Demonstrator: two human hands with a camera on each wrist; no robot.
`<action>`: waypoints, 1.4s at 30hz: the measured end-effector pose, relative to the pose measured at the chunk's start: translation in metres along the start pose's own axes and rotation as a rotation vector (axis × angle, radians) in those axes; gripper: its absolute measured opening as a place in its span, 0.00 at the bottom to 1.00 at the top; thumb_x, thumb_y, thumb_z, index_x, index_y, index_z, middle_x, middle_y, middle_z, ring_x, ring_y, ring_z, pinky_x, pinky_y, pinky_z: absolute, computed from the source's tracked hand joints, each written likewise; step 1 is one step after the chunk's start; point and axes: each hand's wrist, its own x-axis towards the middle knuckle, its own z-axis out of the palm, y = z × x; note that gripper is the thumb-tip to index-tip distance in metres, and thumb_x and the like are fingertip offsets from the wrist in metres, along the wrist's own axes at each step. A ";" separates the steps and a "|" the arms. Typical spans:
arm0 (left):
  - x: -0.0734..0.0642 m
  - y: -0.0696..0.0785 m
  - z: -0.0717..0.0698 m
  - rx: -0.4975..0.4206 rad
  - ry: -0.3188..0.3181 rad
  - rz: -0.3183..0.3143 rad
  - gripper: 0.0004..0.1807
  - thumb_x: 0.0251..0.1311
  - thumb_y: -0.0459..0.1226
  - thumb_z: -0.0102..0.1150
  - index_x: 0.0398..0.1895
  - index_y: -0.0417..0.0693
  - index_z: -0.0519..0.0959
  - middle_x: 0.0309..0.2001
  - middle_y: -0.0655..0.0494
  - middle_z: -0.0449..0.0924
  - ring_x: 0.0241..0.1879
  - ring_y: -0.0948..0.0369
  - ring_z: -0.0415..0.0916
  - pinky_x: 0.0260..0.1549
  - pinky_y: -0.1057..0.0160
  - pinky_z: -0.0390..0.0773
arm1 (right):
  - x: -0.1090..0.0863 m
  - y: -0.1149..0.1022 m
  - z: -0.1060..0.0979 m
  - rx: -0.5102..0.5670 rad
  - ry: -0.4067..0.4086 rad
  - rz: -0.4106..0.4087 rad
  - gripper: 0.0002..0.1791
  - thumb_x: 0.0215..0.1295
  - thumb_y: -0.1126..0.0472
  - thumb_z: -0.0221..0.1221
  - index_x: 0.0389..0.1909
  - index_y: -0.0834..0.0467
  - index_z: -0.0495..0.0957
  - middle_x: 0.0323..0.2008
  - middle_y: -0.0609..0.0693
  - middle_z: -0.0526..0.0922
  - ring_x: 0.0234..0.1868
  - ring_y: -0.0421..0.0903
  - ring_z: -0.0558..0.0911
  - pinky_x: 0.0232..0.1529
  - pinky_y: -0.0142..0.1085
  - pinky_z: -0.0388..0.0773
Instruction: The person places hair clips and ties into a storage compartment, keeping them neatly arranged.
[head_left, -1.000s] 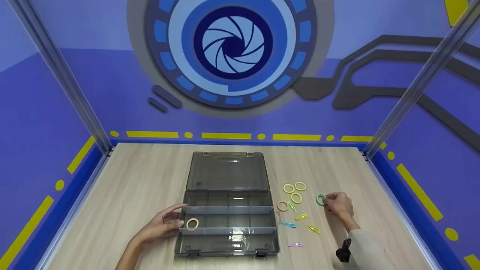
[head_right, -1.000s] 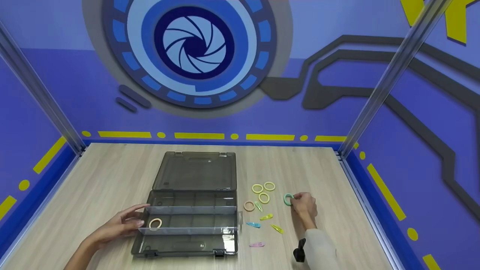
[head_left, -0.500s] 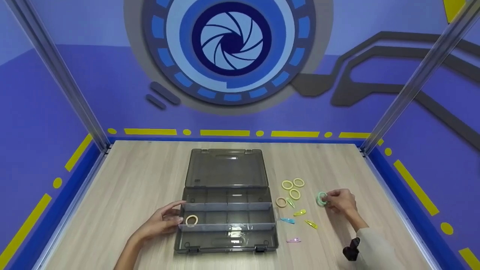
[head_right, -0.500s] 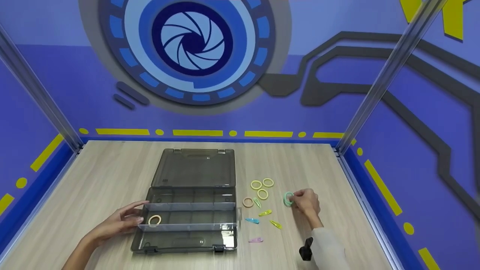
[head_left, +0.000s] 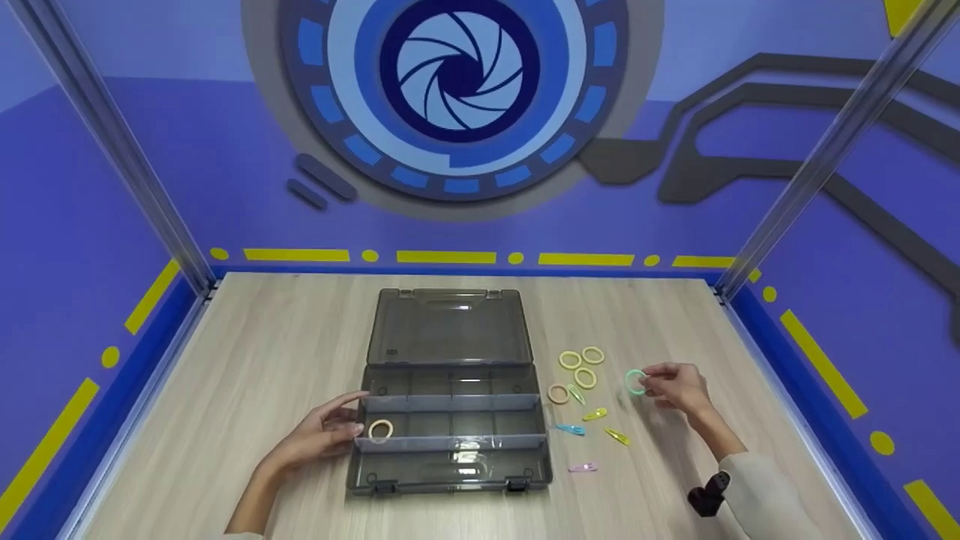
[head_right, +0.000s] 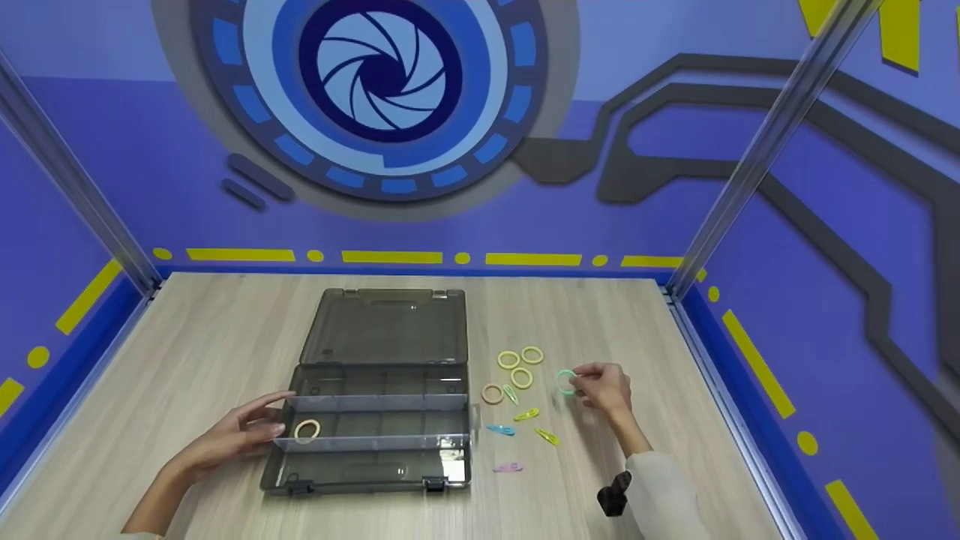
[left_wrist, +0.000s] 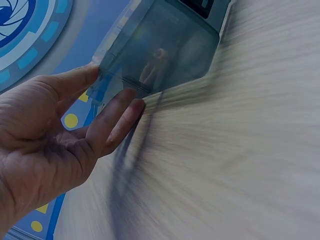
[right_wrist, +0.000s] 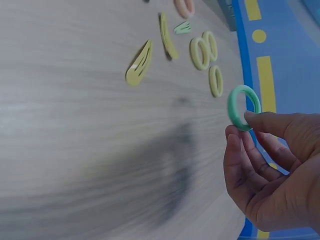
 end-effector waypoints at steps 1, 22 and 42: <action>0.000 0.000 0.000 0.000 0.004 -0.004 0.36 0.73 0.39 0.58 0.79 0.44 0.58 0.66 0.30 0.65 0.57 0.52 0.77 0.56 0.46 0.81 | 0.000 -0.002 0.000 0.006 -0.003 0.003 0.18 0.67 0.64 0.65 0.53 0.71 0.81 0.35 0.53 0.90 0.34 0.43 0.89 0.32 0.32 0.85; -0.002 0.002 -0.001 0.012 -0.005 -0.030 0.36 0.73 0.40 0.59 0.79 0.43 0.57 0.67 0.29 0.65 0.59 0.51 0.76 0.56 0.46 0.81 | -0.019 -0.022 0.040 0.084 -0.195 -0.099 0.17 0.68 0.61 0.66 0.51 0.69 0.81 0.38 0.54 0.89 0.36 0.42 0.87 0.36 0.34 0.84; 0.000 0.000 -0.001 -0.019 -0.019 -0.030 0.37 0.74 0.40 0.58 0.80 0.43 0.55 0.68 0.28 0.64 0.59 0.52 0.77 0.58 0.46 0.80 | -0.020 -0.072 0.114 0.148 -0.376 -0.157 0.15 0.65 0.66 0.66 0.48 0.70 0.82 0.31 0.46 0.86 0.29 0.37 0.82 0.29 0.30 0.78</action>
